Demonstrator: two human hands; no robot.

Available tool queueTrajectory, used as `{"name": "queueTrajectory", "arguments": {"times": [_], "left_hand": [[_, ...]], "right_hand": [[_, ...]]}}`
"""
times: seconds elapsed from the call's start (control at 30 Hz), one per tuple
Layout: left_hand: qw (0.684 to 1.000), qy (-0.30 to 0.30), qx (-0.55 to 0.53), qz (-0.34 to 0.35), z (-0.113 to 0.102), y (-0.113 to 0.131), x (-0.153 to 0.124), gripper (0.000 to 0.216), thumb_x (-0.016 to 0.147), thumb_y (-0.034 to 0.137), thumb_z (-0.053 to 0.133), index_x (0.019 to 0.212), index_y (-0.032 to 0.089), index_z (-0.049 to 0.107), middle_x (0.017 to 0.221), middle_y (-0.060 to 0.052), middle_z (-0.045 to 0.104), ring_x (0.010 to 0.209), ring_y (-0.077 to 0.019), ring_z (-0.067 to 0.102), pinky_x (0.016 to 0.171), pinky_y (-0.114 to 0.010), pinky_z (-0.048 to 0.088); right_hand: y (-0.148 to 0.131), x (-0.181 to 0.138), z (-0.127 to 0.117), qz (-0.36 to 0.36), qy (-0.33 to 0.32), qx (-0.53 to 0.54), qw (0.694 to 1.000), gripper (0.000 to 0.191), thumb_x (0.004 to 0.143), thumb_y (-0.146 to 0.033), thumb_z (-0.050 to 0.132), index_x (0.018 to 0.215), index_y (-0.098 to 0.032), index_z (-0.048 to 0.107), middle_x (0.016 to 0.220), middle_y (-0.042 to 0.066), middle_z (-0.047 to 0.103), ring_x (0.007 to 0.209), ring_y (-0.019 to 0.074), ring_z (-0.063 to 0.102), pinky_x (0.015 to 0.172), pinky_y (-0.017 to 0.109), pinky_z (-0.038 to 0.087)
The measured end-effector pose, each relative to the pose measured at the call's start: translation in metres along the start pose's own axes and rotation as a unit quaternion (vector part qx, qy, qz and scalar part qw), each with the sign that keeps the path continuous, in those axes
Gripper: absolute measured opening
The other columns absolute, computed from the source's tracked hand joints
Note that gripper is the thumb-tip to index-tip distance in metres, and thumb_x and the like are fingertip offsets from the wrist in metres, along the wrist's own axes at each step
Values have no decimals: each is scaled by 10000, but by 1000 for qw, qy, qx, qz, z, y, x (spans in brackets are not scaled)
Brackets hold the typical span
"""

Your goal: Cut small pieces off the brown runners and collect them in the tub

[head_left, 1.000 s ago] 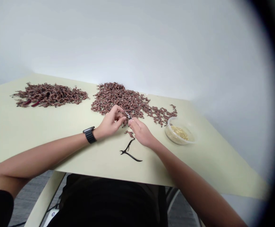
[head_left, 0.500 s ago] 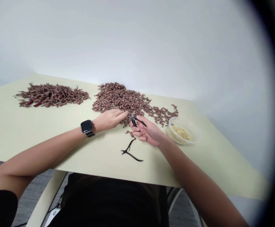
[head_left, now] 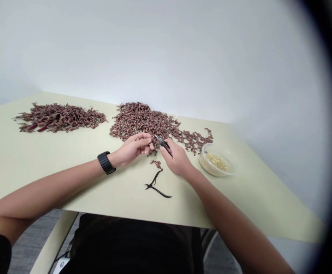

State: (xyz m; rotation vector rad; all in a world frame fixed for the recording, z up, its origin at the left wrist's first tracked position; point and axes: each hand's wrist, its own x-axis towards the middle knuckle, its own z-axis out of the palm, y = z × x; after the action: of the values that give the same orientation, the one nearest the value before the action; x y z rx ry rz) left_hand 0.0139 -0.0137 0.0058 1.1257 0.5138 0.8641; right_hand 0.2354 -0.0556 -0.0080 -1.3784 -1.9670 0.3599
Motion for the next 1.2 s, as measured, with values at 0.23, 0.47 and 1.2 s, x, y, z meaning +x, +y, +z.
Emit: {"name": "queueTrajectory", "arguments": {"times": [0.23, 0.47, 1.2], "left_hand": [[999, -1, -36, -12, 4, 2, -1, 183, 919, 254, 702, 1029, 136, 615, 851, -55, 687, 620, -71, 546, 622, -195, 448], [999, 1, -32, -14, 3, 2, -2, 172, 917, 253, 701, 1011, 134, 617, 840, -54, 677, 614, -69, 537, 620, -196, 440], [992, 34, 103, 68, -4, -3, 1, 237, 926, 275, 675, 1097, 177, 544, 812, -40, 695, 636, -107, 588, 627, -232, 454]], "right_hand": [[-1, 0, -4, -29, -25, -37, 999, 232, 1017, -438, 441, 1015, -223, 528, 838, 37, 603, 737, 208, 541, 666, 313, 354], [0, 1, -5, -39, -29, -55, 997, 228, 1020, -434, 436, 1032, -225, 526, 860, 41, 608, 747, 211, 542, 678, 317, 366], [-8, -1, 1, 18, -59, 69, 996, 309, 1041, -473, 385, 973, -218, 544, 805, 1, 606, 741, 185, 556, 715, 306, 398]]}}
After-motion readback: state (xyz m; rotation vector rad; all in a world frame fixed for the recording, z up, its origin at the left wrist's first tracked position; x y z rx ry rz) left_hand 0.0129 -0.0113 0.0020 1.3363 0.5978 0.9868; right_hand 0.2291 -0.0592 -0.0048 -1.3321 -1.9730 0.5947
